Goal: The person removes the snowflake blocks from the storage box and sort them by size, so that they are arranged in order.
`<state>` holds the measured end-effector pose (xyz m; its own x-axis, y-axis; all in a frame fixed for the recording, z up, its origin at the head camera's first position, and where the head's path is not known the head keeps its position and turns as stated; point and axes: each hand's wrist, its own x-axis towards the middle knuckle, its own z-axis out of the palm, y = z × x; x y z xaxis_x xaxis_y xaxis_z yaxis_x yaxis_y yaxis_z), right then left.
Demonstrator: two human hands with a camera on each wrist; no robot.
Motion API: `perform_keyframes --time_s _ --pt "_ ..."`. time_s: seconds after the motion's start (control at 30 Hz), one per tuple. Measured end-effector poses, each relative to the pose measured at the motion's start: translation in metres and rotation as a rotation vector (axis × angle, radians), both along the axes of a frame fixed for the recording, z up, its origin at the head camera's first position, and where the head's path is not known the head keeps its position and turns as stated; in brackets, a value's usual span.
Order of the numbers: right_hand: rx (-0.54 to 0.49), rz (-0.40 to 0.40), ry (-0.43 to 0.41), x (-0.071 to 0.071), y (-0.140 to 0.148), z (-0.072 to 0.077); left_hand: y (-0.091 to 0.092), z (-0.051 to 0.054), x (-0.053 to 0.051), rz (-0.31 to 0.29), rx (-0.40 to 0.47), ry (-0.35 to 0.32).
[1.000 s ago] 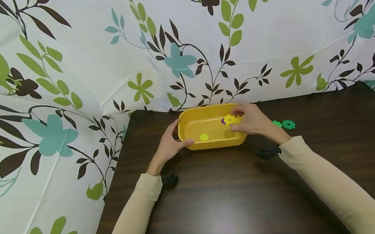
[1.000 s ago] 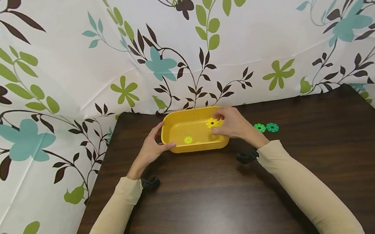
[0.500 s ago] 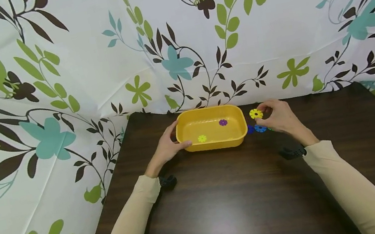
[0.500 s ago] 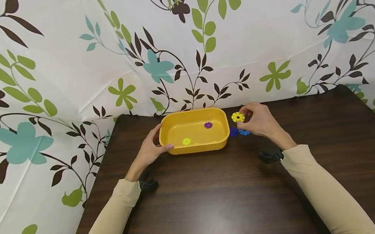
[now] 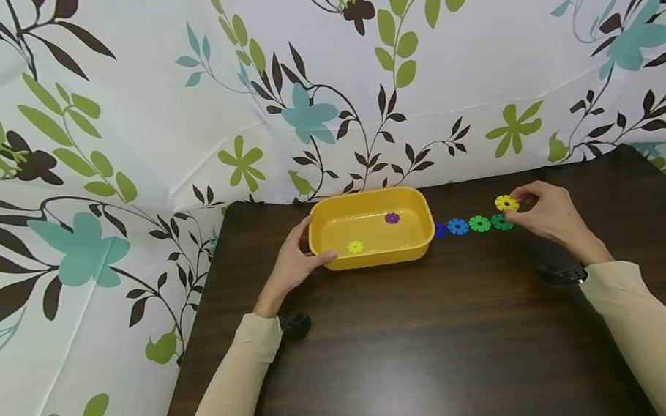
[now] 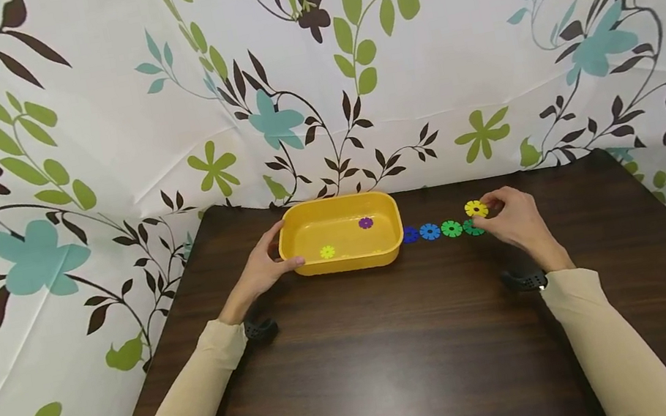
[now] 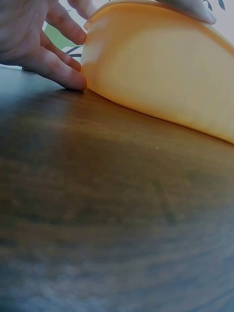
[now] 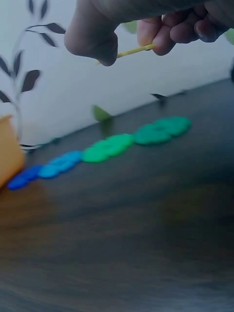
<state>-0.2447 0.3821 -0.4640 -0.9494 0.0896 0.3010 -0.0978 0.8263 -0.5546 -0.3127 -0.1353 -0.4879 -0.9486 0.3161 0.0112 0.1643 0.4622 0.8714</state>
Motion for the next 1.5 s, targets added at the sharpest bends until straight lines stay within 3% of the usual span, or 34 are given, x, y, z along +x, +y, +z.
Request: perform_keyframes --time_s 0.4,0.6,0.8,1.13,1.5 --pt "0.062 -0.032 -0.133 0.003 0.037 -0.024 0.000 0.000 0.000 0.009 0.007 -0.009" --pt "0.071 -0.036 -0.137 0.004 0.042 -0.031 0.000 0.000 0.000 0.005 -0.003 -0.008" --pt "0.077 -0.038 -0.149 0.002 0.042 -0.032 0.001 -0.001 0.000 0.009 -0.005 -0.001" --pt "0.009 -0.050 -0.262 0.000 0.044 -0.024 0.001 -0.001 0.000 0.009 0.003 0.001" --pt "-0.003 -0.068 -0.255 0.003 0.042 -0.024 0.002 -0.002 -0.001 0.015 -0.008 -0.006"
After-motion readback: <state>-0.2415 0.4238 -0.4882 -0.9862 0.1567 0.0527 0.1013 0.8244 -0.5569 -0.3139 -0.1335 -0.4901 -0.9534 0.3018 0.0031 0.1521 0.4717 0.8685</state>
